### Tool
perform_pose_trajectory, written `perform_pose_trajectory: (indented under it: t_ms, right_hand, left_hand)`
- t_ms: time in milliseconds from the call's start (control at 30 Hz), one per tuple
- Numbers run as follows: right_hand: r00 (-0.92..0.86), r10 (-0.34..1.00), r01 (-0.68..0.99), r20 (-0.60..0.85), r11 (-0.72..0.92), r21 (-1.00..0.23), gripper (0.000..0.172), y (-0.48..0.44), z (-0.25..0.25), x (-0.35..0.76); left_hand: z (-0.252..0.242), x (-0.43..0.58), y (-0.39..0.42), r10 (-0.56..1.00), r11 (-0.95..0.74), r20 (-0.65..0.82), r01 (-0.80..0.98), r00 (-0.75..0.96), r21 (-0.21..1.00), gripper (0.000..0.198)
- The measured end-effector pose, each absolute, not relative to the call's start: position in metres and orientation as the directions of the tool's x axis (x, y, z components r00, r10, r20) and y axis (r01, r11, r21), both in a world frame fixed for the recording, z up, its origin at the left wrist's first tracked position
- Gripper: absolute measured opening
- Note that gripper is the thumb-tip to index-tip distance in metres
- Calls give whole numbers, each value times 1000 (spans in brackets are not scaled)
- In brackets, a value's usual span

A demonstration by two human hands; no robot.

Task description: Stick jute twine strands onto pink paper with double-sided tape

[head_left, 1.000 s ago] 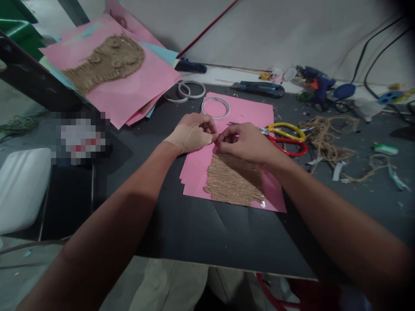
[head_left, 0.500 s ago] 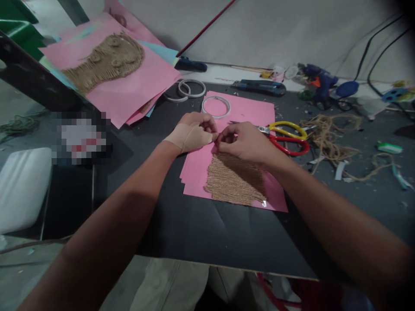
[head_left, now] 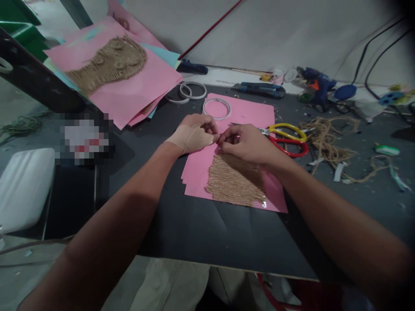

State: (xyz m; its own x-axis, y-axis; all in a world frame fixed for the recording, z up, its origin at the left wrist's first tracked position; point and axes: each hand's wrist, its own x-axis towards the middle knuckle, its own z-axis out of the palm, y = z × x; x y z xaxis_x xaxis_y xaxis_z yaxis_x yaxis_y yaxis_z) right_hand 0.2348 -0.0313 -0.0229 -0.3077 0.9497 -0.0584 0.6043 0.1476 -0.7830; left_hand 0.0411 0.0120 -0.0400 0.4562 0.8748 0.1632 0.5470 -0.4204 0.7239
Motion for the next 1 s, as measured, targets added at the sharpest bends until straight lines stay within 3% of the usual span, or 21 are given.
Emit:
perform_pose_trajectory:
  t_ms: [433, 700, 1000]
  right_hand:
    - [-336, 936, 504, -101, 88, -859, 16, -30, -21, 241]
    - [-375, 926, 492, -43, 159, -856, 16, -30, -22, 245]
    - [-323, 946, 469, 29, 186, -864, 13, -32, -25, 243]
  left_hand:
    - [-26, 38, 8, 838, -440, 81, 582, 539, 684, 14]
    - [-23, 36, 8, 842, -371, 23, 547, 539, 750, 16]
    - [-23, 38, 10, 855, -399, 71, 563, 514, 724, 14]
